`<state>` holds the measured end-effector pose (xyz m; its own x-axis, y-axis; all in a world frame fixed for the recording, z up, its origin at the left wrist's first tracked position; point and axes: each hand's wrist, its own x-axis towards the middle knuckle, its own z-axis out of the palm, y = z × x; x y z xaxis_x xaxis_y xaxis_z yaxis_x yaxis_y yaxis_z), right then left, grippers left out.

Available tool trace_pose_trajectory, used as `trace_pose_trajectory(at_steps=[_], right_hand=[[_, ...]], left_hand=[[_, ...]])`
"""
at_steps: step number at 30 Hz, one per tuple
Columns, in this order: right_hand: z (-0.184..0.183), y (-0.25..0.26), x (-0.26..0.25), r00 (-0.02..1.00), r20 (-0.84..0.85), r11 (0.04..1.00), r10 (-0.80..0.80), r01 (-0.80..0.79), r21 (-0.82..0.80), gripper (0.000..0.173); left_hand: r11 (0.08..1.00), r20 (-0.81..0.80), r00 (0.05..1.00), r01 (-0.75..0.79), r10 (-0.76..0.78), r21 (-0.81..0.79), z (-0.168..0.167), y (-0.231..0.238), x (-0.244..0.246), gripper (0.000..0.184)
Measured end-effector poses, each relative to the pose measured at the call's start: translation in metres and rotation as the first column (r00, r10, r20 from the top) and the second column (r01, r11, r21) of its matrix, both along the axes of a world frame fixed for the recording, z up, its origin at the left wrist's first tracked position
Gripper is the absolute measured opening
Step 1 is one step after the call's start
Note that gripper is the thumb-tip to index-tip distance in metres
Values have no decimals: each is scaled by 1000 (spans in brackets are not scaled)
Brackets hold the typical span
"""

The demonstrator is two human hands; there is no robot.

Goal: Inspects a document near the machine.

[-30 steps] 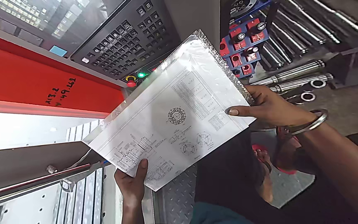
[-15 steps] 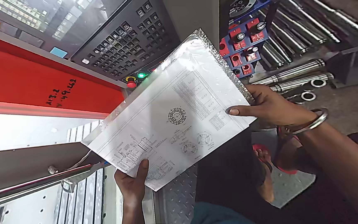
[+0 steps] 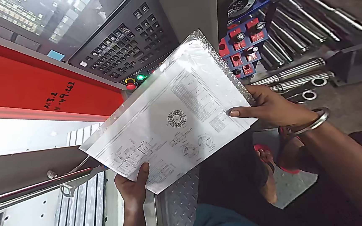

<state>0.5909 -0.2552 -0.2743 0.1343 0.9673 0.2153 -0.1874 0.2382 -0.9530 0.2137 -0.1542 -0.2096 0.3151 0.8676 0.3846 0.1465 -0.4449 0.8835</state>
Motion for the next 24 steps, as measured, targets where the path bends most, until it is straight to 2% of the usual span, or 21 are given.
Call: trace_pose_trajectory(at_steps=[24], right_hand=[[0,-1,0,1000,9,1000,-9,8,17,29]], left_hand=[[1000,13,1000,17,-18,6,1,-1,1,27]])
